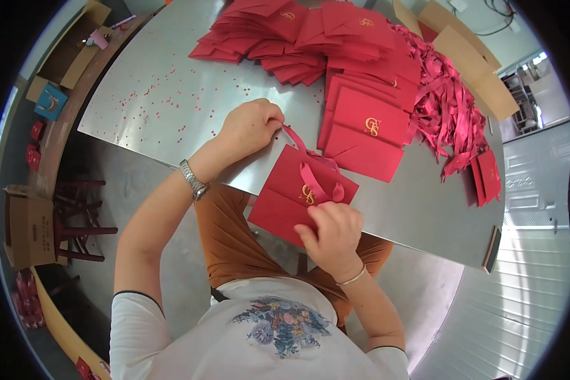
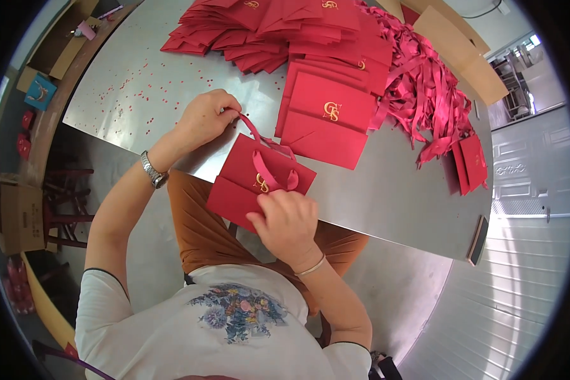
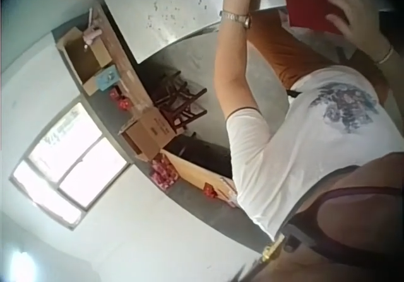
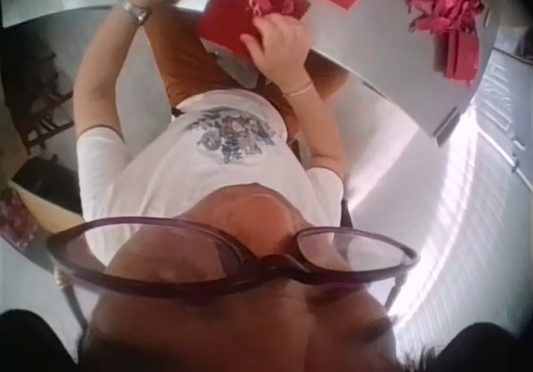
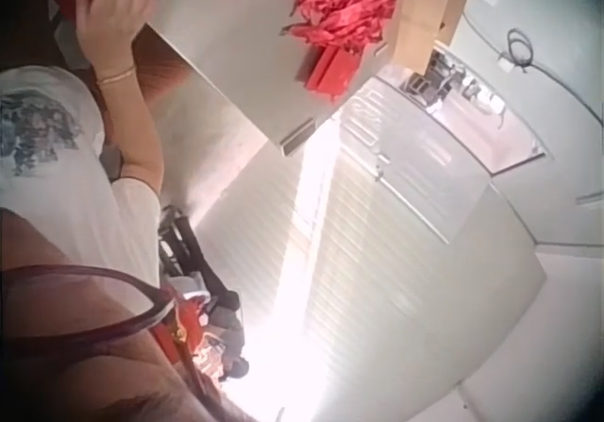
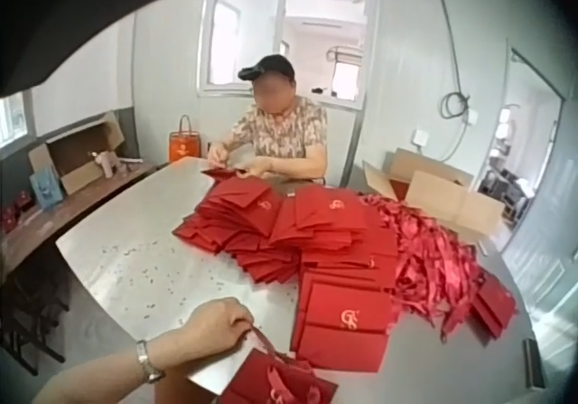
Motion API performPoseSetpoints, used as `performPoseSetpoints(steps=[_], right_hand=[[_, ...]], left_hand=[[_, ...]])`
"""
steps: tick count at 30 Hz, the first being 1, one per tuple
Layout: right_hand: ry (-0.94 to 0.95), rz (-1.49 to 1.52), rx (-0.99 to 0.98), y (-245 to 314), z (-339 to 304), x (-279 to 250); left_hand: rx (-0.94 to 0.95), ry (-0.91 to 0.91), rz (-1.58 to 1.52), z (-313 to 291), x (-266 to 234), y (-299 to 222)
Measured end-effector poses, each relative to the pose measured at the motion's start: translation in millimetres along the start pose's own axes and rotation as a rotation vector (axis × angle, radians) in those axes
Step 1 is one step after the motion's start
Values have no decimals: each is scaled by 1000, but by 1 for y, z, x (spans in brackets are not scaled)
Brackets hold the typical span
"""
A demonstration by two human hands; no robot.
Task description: The person attaches pink ribbons to red gift bags by hand at a work table.
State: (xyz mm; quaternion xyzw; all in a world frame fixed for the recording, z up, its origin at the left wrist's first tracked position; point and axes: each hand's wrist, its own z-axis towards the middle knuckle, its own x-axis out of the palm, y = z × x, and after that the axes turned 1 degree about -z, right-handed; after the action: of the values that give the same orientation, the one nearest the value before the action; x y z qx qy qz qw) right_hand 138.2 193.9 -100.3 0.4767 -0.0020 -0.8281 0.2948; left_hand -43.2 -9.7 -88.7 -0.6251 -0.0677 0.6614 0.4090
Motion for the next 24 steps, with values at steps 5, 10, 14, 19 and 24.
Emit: performPoseSetpoints(steps=[5,10,14,19,24], right_hand=[[64,-10,-169,-9,4,1],[238,69,-158,-13,16,-7],[216,20,-185,-13,12,-4],[206,-26,-231,-16,9,-5],[239,38,-219,-18,11,-5]], left_hand=[[72,11,132,14,-2,6],[18,-123,199,29,-7,16],[48,-144,105,28,-3,11],[460,36,-50,17,4,-33],[557,294,72,27,14,-39]])
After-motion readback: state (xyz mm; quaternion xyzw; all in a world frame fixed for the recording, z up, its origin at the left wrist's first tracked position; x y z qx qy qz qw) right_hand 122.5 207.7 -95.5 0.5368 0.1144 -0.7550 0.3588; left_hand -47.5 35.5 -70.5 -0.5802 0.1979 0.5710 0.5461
